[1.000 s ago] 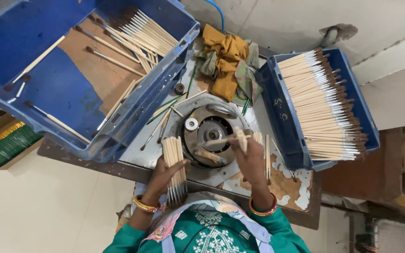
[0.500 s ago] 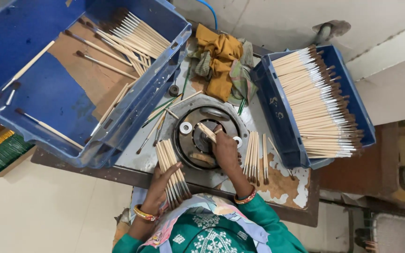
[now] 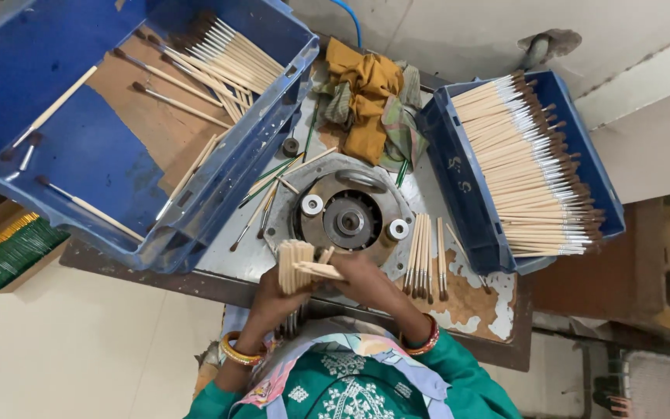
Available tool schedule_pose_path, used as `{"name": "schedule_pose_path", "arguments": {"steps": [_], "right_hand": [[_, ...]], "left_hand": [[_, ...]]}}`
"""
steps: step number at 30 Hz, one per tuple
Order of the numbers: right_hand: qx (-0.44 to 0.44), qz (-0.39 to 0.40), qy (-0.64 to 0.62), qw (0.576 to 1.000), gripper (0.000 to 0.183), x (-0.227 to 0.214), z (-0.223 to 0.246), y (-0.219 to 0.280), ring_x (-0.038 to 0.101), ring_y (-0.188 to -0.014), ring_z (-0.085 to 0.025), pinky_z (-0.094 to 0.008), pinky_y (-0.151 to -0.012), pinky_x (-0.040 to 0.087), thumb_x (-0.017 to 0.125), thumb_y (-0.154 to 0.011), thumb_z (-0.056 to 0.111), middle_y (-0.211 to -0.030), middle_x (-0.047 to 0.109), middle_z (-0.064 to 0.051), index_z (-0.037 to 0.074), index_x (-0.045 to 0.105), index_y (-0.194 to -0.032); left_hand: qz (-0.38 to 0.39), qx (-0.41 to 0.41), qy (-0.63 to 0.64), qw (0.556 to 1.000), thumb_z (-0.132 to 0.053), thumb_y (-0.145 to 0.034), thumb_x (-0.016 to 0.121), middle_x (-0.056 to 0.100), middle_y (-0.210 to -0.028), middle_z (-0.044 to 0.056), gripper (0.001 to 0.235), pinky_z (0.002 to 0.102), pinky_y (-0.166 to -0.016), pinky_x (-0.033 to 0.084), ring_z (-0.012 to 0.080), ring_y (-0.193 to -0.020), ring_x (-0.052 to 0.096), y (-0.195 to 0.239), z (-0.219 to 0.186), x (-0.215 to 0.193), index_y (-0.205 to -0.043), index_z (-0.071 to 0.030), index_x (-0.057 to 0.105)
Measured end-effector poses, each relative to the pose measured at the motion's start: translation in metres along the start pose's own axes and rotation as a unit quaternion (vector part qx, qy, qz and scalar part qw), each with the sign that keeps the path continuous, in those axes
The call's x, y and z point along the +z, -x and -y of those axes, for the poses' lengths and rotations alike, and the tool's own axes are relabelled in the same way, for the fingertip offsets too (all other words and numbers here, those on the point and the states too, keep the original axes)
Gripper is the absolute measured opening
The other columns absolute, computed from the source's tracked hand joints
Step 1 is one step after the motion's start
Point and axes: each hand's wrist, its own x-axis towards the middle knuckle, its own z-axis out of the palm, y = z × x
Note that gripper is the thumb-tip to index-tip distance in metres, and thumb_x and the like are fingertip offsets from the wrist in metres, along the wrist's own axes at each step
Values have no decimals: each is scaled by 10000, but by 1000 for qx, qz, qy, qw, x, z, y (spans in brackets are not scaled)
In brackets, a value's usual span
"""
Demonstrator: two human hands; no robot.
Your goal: The recorder is inserting wooden brush handles into a crimping machine to secure the ferrules and bristles.
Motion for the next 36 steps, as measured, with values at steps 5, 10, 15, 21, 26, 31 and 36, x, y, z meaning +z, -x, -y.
{"name": "schedule_pose_path", "arguments": {"steps": [5, 10, 15, 21, 26, 31, 36], "right_hand": [[38, -249, -8, 968, 216, -30, -28, 11, 756, -769, -326, -420, -649, 588, 677, -924, 65, -913, 749, -180, 81, 716, -1135], [61, -168, 267, 947, 286, -1, -88, -27, 670, -763, -405, -521, -674, 525, 642, -857, -4, -837, 674, -201, 16, 631, -1142], [41, -181, 199, 962, 426, 1, -76, -31, 646, -776, -457, -557, -658, 495, 656, -797, 14, -839, 670, -219, -14, 575, -1214], [86, -250, 201, 943, 294, 27, -91, -35, 656, -853, -447, -547, -705, 509, 661, -875, 47, -921, 663, -217, 18, 576, -1155], [51, -260, 194, 945, 286, 34, -99, -34, 640, -944, -452, -527, -784, 514, 676, -868, 73, -978, 644, -227, 17, 574, -1129], [13, -295, 106, 949, 391, 24, -68, -15, 627, -927, -468, -528, -778, 493, 663, -858, 65, -1001, 644, -249, -6, 577, -1234], [-20, 16, -2, 1000, 363, -13, 6, 2, 665, -839, -458, -510, -706, 509, 767, -884, 143, -910, 684, -219, 33, 606, -1190]], "left_hand": [[-25, -108, 73, 991, -163, -804, 855, 746, -878, 92, 345, 325, -626, 596, 186, -746, 726, -15, 27, -1, -1048, 29, 704], [-89, -161, 153, 971, -162, -788, 831, 751, -873, 108, 343, 339, -590, 608, 207, -715, 751, -9, 34, -3, -1047, 1, 678], [-97, -187, 154, 965, -160, -801, 828, 742, -852, 151, 342, 351, -558, 598, 220, -693, 740, -13, 47, -7, -1058, 18, 689], [-104, -198, 174, 959, -162, -792, 824, 743, -876, 137, 358, 356, -583, 607, 225, -715, 738, -14, 40, -6, -1067, 17, 681], [-134, -212, 182, 951, -124, -792, 818, 725, -844, 156, 348, 356, -605, 607, 240, -704, 732, -9, 46, -11, -1064, 32, 667], [-100, -211, 149, 961, -97, -776, 824, 742, -848, 185, 346, 363, -616, 611, 254, -702, 740, -5, 35, -9, -1053, 45, 673], [-23, -81, 16, 996, -92, -799, 832, 762, -899, 134, 322, 322, -645, 599, 197, -761, 734, -6, 7, -3, -1074, 21, 710]]}}
